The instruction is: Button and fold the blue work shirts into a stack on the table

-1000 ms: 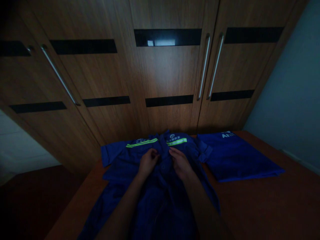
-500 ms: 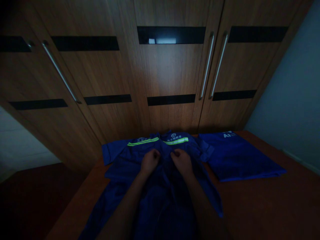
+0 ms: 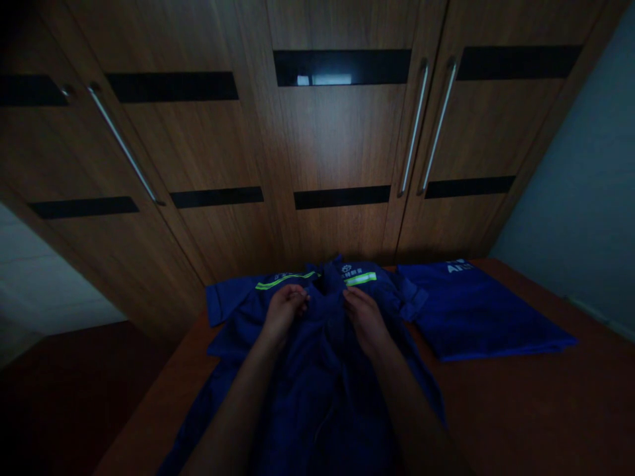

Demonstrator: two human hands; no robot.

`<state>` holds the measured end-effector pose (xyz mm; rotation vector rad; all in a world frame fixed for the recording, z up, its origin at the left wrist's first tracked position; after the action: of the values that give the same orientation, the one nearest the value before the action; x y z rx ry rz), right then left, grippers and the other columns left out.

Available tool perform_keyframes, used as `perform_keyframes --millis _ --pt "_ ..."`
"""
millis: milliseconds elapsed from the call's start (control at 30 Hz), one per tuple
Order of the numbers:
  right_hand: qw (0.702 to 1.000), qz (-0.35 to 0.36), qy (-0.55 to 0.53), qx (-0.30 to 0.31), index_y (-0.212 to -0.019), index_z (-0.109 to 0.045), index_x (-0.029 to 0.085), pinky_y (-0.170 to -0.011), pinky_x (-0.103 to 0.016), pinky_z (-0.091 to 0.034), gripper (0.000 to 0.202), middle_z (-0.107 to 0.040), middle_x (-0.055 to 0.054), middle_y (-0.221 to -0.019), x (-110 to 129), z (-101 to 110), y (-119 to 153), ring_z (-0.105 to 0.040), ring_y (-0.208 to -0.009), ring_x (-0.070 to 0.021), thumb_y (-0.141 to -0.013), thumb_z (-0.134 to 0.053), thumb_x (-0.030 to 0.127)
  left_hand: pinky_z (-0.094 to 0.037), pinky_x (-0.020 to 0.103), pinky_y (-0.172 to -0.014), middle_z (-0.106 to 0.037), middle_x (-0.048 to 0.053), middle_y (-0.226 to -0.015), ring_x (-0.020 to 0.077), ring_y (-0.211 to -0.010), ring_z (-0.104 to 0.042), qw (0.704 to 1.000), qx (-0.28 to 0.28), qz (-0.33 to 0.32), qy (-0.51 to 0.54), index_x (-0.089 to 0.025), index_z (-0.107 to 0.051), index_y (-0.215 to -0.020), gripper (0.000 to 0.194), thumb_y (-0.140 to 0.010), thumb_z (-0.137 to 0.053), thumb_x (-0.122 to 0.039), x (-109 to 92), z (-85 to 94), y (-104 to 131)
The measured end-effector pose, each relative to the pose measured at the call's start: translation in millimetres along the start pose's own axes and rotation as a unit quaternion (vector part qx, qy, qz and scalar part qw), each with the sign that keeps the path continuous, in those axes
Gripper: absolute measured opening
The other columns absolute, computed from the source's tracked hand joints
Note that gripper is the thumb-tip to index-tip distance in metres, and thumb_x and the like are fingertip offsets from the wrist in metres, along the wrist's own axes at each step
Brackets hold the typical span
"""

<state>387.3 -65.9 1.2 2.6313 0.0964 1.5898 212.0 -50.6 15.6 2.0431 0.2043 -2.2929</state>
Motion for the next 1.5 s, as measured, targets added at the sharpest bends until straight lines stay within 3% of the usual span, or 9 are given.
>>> perform_keyframes --millis 167,367,667,933,1167,1500 --pt "0.999 0.012 -0.033 0.005 -0.081 -0.064 0.023 -0.066 -0.03 -0.049 0.023 -0.073 -0.002 -0.08 0 -5 -1 -0.067 -0.08 -0.022 -0.066 -0.072 0.038 -0.038 0.018 -0.045 -0.071 0.006 -0.075 0.0093 -0.05 -0.058 0.995 0.026 0.02 0.096 -0.017 -0.051 -0.08 0.016 -0.071 -0.059 -0.029 -13 -3.9 11" --pt "0.999 0.012 -0.031 0.032 -0.091 -0.069 0.02 -0.073 -0.035 -0.051 0.033 -0.074 -0.006 -0.087 1 -12 5 -0.067 -0.087 -0.0255 -0.067 -0.072 0.042 -0.036 0.017 -0.045 -0.073 0.006 -0.078 0.0089 -0.051 -0.059 0.99 0.02 0.02 0.141 -0.017 -0.052 -0.082 0.022 -0.07 -0.064 -0.03 -13 -13.9 19" --pt "0.997 0.007 -0.05 0.065 -0.098 -0.071 0.02 -0.075 -0.035 -0.051 0.038 -0.074 -0.007 -0.088 2 -20 11 -0.067 -0.088 -0.0254 -0.066 -0.074 0.04 -0.036 0.017 -0.046 -0.071 0.003 -0.071 0.0091 -0.049 -0.058 0.992 0.038 -0.001 0.117 -0.016 -0.059 -0.081 0.022 -0.067 -0.068 -0.03 -6 -22.7 21" --pt "0.994 0.078 0.066 0.05 -0.101 -0.071 0.024 -0.086 -0.035 -0.047 0.039 -0.073 -0.002 -0.096 -9 -22 8 -0.065 -0.091 -0.022 -0.065 -0.076 0.037 -0.036 0.017 -0.044 -0.061 -0.003 -0.054 0.0095 -0.047 -0.056 0.994 0.039 -0.018 0.101 -0.017 -0.061 -0.076 0.019 -0.066 -0.069 -0.031 -4 -21.5 20" --pt "0.992 0.094 0.08 0.013 -0.09 -0.072 0.023 -0.077 -0.033 -0.049 0.027 -0.073 -0.003 -0.088 -12 -19 6 -0.065 -0.084 -0.0226 -0.067 -0.073 0.036 -0.038 0.017 -0.045 -0.063 -0.002 -0.058 0.0099 -0.049 -0.058 0.993 0.049 -0.033 0.102 -0.016 -0.061 -0.079 0.017 -0.068 -0.068 -0.027 -5 -20.7 20" --pt "0.993 0.087 0.079 0.011 -0.09 -0.073 0.024 -0.077 -0.033 -0.049 0.025 -0.074 -0.002 -0.088 -10 -19 8 -0.066 -0.084 -0.0225 -0.069 -0.072 0.036 -0.038 0.017 -0.045 -0.064 -0.001 -0.06 0.0094 -0.05 -0.057 0.992 0.057 -0.05 0.099 -0.016 -0.062 -0.079 0.018 -0.068 -0.067 -0.029 -4 -20.6 19"
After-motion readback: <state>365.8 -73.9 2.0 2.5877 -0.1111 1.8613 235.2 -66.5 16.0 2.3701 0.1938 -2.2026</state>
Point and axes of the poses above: each hand's wrist, its own y-axis away from the middle knuckle, its own z-axis out of the back of the hand, x = y × z, the point moved 1 cm from there along -y, towards the middle knuckle
